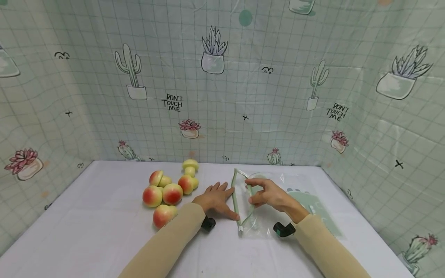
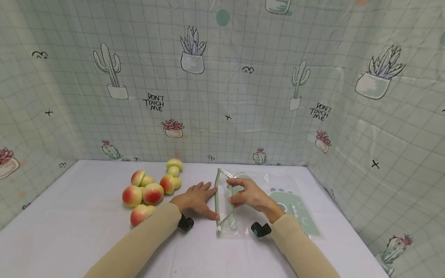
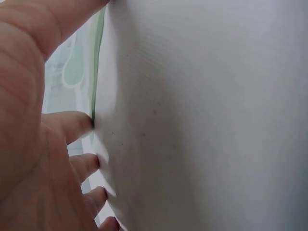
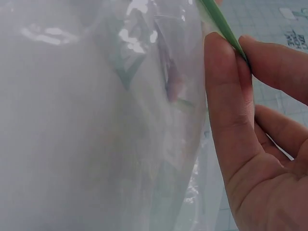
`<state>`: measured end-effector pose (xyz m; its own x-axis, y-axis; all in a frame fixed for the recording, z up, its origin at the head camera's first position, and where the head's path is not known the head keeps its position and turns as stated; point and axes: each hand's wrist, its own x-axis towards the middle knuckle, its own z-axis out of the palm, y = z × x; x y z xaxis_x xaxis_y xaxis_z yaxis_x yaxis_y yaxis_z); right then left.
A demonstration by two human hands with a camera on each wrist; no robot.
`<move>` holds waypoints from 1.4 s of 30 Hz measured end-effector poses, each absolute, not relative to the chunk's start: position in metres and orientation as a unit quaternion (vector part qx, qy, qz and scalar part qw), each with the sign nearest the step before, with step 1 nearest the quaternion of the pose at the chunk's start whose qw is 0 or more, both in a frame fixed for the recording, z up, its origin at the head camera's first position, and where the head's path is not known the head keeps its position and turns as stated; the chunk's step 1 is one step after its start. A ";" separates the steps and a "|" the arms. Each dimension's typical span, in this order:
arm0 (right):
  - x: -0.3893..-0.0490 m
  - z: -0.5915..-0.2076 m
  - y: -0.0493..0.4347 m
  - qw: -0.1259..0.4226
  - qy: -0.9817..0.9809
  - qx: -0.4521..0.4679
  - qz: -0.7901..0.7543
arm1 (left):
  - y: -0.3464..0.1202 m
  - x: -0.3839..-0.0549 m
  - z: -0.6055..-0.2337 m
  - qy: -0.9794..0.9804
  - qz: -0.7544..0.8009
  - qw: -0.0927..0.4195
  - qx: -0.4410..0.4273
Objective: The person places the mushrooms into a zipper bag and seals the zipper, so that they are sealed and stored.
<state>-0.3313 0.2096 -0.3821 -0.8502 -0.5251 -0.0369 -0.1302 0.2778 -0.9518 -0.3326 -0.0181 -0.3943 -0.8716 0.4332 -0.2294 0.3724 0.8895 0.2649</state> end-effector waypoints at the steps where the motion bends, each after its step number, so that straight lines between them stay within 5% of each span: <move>1: -0.331 -0.383 0.209 0.177 0.778 -0.210 -0.565 | -0.018 -0.333 -0.395 0.961 0.108 0.144 0.210; 42: -0.333 -0.388 0.202 0.171 0.783 -0.208 -0.561 | -0.021 -0.314 -0.386 0.953 0.164 0.055 0.247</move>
<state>-0.3330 0.2021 -0.3884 -0.8554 -0.5169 -0.0346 -0.1330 0.2837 -0.9496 -0.3144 -0.0206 -0.3863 -0.8721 0.4886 -0.0246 0.4523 0.8244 0.3403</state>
